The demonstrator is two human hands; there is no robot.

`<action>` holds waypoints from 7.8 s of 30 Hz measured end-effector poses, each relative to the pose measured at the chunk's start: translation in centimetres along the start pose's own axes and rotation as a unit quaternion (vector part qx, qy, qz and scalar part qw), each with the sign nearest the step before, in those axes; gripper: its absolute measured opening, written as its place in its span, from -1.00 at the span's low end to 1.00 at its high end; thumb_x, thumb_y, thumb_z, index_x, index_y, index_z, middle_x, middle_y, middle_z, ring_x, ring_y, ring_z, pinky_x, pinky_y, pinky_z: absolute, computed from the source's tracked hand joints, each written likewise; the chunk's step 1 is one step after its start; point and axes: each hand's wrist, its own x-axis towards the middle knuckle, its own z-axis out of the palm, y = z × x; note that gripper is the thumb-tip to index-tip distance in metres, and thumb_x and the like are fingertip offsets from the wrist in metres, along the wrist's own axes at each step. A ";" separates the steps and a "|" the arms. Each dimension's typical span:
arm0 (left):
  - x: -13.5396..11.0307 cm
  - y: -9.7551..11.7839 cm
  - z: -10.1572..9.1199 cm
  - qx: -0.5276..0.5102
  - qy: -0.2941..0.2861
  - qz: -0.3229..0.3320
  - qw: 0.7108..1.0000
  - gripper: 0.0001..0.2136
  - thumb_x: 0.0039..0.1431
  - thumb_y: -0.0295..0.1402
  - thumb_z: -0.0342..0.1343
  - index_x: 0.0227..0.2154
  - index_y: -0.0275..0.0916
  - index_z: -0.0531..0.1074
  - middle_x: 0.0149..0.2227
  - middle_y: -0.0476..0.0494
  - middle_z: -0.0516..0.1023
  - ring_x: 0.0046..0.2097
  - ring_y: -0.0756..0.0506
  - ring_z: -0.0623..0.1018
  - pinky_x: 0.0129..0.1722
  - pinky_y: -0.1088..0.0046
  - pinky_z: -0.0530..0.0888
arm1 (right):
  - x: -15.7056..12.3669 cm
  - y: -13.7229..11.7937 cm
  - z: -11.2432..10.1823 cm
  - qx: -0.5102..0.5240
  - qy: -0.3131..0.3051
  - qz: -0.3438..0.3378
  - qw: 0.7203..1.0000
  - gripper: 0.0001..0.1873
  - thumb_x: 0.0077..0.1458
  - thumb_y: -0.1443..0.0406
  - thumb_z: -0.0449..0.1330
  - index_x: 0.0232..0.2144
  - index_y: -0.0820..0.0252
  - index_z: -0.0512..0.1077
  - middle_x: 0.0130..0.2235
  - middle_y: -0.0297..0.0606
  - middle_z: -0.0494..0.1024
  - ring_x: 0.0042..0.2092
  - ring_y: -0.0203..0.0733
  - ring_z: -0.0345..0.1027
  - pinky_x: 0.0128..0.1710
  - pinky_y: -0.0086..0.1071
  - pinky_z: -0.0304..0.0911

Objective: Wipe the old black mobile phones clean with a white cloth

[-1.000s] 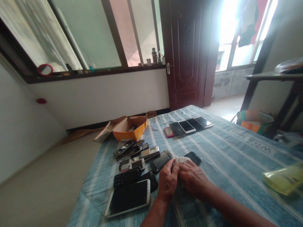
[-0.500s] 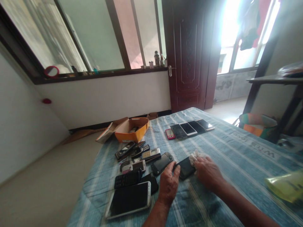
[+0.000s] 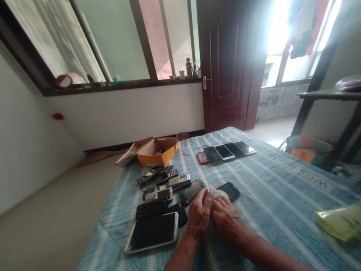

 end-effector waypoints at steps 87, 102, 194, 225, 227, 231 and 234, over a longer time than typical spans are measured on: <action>0.5 -1.4 0.7 0.085 0.005 0.000 0.996 -0.51 0.20 -0.07 -0.09 -0.02 -0.34 0.43 0.00 -0.32 0.54 0.05 -0.19 0.51 0.08 0.40 0.37 | 0.7 1.0 -5.0 -0.104 -0.153 0.137 0.973 -0.70 0.03 0.47 0.00 -0.31 0.25 0.52 -0.21 -0.09 0.55 -0.13 -0.04 0.38 -0.10 -0.26 0.12; 0.6 -1.4 0.7 0.107 0.011 0.007 0.994 -0.54 0.20 -0.07 -0.10 -0.05 -0.31 0.45 -0.02 -0.31 0.55 0.04 -0.20 0.52 0.08 0.34 0.38 | -0.3 -0.5 -2.2 -0.117 -0.065 0.042 0.990 -0.70 0.08 0.44 0.08 -0.16 0.32 0.53 -0.16 -0.04 0.55 -0.09 0.02 0.35 0.00 -0.19 0.11; 0.5 -0.9 0.7 0.125 0.011 0.017 0.992 -0.55 0.21 -0.08 -0.10 -0.06 -0.30 0.46 -0.06 -0.27 0.57 0.00 -0.18 0.53 0.03 0.38 0.39 | 0.8 6.6 -4.7 0.012 -0.073 0.060 0.995 -0.64 0.16 0.43 -0.04 -0.16 0.10 0.51 0.00 -0.19 0.50 0.06 -0.11 0.30 0.11 -0.24 0.06; 0.7 -1.3 0.8 0.126 0.011 0.024 0.992 -0.54 0.22 -0.06 -0.10 -0.05 -0.30 0.46 -0.04 -0.27 0.56 0.01 -0.18 0.53 0.05 0.39 0.38 | 1.1 7.2 -4.6 0.012 -0.062 0.030 0.998 -0.66 0.17 0.40 0.01 -0.13 0.09 0.52 0.00 -0.21 0.52 0.05 -0.10 0.31 0.09 -0.22 0.11; 0.6 -1.4 0.8 0.131 0.013 0.026 0.991 -0.55 0.22 -0.06 -0.10 -0.06 -0.27 0.46 -0.04 -0.25 0.57 0.01 -0.17 0.53 0.04 0.40 0.39 | 1.1 6.2 -4.4 0.021 -0.062 0.007 0.998 -0.69 0.18 0.38 0.03 -0.14 0.08 0.52 -0.01 -0.20 0.52 0.05 -0.10 0.31 0.09 -0.22 0.10; 0.6 -1.3 0.8 0.129 0.008 0.031 0.991 -0.61 0.23 -0.09 -0.10 -0.09 -0.22 0.46 -0.07 -0.19 0.58 -0.01 -0.14 0.54 0.03 0.40 0.40 | 1.2 4.7 -3.6 0.045 -0.056 -0.036 0.997 -0.69 0.21 0.37 0.03 -0.12 0.02 0.50 -0.05 -0.24 0.53 0.03 -0.14 0.31 0.11 -0.22 0.08; 0.6 -1.2 0.7 0.122 0.009 0.034 0.992 -0.63 0.23 -0.12 -0.09 -0.09 -0.23 0.45 -0.06 -0.21 0.57 0.01 -0.15 0.53 0.03 0.39 0.40 | 1.4 4.0 -3.2 0.041 -0.049 -0.044 0.997 -0.67 0.19 0.36 0.06 -0.07 -0.06 0.48 -0.04 -0.27 0.53 0.01 -0.15 0.32 0.10 -0.23 0.08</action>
